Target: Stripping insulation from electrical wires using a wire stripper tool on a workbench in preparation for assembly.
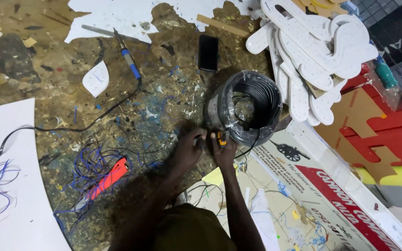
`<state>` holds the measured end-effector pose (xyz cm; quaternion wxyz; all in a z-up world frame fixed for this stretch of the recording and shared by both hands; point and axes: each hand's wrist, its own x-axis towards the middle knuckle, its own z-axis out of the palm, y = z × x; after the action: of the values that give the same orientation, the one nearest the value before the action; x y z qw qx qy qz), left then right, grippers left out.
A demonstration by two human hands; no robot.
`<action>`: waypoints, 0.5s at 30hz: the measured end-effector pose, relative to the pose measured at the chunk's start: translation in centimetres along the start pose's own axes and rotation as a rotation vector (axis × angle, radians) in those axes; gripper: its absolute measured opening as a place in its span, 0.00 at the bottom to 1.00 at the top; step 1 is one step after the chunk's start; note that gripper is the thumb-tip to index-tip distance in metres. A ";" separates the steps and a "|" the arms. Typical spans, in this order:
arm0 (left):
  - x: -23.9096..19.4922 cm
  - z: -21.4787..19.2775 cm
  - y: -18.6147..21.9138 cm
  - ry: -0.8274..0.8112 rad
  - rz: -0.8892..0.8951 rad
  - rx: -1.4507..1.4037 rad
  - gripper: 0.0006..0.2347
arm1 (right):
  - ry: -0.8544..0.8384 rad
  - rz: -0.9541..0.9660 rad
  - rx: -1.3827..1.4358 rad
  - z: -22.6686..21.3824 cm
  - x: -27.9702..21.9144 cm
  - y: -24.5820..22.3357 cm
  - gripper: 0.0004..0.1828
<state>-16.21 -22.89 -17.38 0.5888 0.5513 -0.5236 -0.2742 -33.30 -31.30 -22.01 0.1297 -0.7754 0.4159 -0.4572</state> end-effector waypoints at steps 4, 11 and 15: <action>-0.7 -5.7 1.4 0.147 0.265 0.256 0.04 | -0.191 0.342 0.253 -1.7 4.1 -4.9 0.18; -3.1 -9.2 -1.3 0.081 0.018 0.614 0.16 | -0.539 0.471 0.472 -3.5 5.7 -13.2 0.19; -4.0 -11.2 -1.3 0.043 0.053 0.698 0.14 | -0.626 0.535 0.500 -0.8 3.9 -12.5 0.20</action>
<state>-6.83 -15.54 -18.14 0.3824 0.7112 -0.5876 -0.0515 -26.46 -26.35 -11.92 0.5440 -0.6866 0.4193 -0.2384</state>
